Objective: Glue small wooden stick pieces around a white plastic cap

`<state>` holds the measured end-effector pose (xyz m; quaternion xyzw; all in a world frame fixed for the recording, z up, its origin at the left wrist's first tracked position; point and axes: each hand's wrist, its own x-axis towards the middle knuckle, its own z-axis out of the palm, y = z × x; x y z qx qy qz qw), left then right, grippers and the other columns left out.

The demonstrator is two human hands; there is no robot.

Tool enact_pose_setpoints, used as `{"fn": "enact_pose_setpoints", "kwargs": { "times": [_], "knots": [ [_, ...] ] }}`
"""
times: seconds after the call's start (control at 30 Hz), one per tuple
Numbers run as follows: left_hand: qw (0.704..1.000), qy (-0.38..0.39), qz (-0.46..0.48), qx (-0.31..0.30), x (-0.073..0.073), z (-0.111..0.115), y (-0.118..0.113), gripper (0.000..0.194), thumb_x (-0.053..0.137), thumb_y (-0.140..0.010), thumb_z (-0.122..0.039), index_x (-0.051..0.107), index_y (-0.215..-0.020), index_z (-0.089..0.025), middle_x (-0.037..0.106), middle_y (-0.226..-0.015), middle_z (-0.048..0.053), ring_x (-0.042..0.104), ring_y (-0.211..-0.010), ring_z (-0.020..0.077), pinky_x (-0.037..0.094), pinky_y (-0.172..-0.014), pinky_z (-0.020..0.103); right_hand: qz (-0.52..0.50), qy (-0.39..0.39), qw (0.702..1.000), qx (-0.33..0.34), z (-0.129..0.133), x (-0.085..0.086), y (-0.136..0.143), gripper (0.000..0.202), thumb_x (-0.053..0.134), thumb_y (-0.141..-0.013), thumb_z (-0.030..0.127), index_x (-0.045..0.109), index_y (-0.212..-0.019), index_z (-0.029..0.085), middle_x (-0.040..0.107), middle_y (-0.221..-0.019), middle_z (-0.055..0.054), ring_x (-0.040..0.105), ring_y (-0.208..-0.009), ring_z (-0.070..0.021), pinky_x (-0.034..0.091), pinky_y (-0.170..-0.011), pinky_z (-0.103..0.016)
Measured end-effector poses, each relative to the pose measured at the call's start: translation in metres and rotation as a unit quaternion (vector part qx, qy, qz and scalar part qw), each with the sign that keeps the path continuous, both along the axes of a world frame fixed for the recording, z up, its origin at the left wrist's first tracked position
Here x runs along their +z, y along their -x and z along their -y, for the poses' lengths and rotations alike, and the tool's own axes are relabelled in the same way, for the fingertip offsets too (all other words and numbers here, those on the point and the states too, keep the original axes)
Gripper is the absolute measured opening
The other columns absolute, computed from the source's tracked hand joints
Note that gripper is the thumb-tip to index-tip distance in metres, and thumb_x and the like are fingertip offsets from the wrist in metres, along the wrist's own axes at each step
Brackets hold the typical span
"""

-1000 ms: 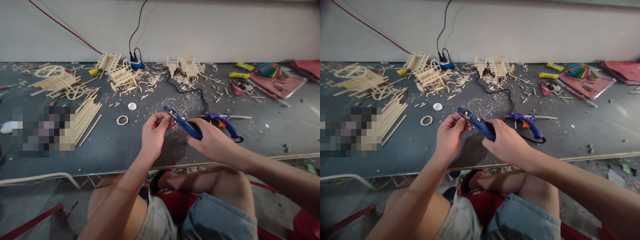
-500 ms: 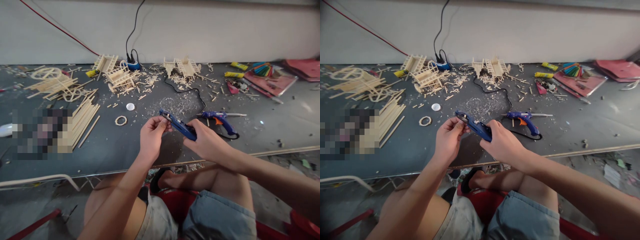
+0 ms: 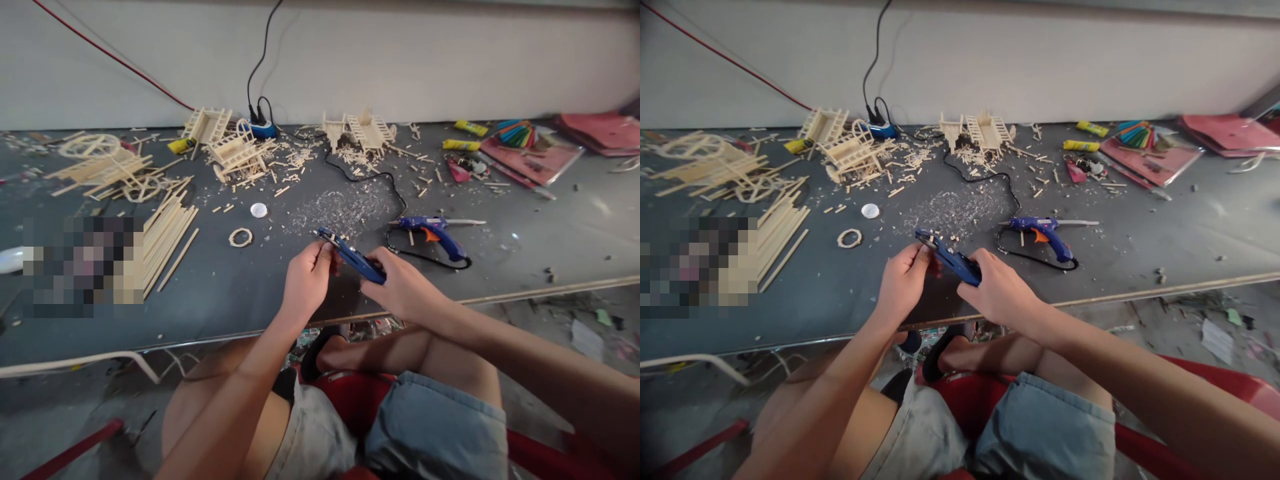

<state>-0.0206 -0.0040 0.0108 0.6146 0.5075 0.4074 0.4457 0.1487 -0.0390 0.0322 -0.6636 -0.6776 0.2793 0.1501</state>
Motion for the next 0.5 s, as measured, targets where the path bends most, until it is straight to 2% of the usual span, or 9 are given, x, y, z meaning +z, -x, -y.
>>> {"fn": "enact_pose_setpoints", "kwargs": {
  "times": [0.3,0.5],
  "knots": [
    [0.999,-0.029,-0.034,-0.013,0.000,-0.002,0.001,0.033,0.042,-0.095,-0.033,0.057,-0.070,-0.017,0.061,-0.064,-0.001,0.058,-0.062,0.0130,0.042,-0.064,0.023,0.004,-0.003,1.000,0.008,-0.002,0.006,-0.001,0.020,0.054,-0.076,0.030,0.054,-0.094,0.020,0.065,-0.087,-0.003,0.060,-0.078,-0.0186,0.041,-0.069,-0.028],
    [0.999,-0.030,-0.034,-0.009,0.000,-0.002,0.001,0.033,0.042,-0.095,-0.031,0.057,-0.069,-0.017,0.060,-0.064,-0.001,0.057,-0.062,0.0120,0.042,-0.063,0.022,0.088,0.022,0.996,0.006,-0.004,0.011,-0.002,0.022,0.051,-0.080,0.043,0.055,-0.077,0.021,0.064,-0.071,-0.003,0.058,-0.067,-0.0187,0.034,-0.058,-0.027]
  ]
}}
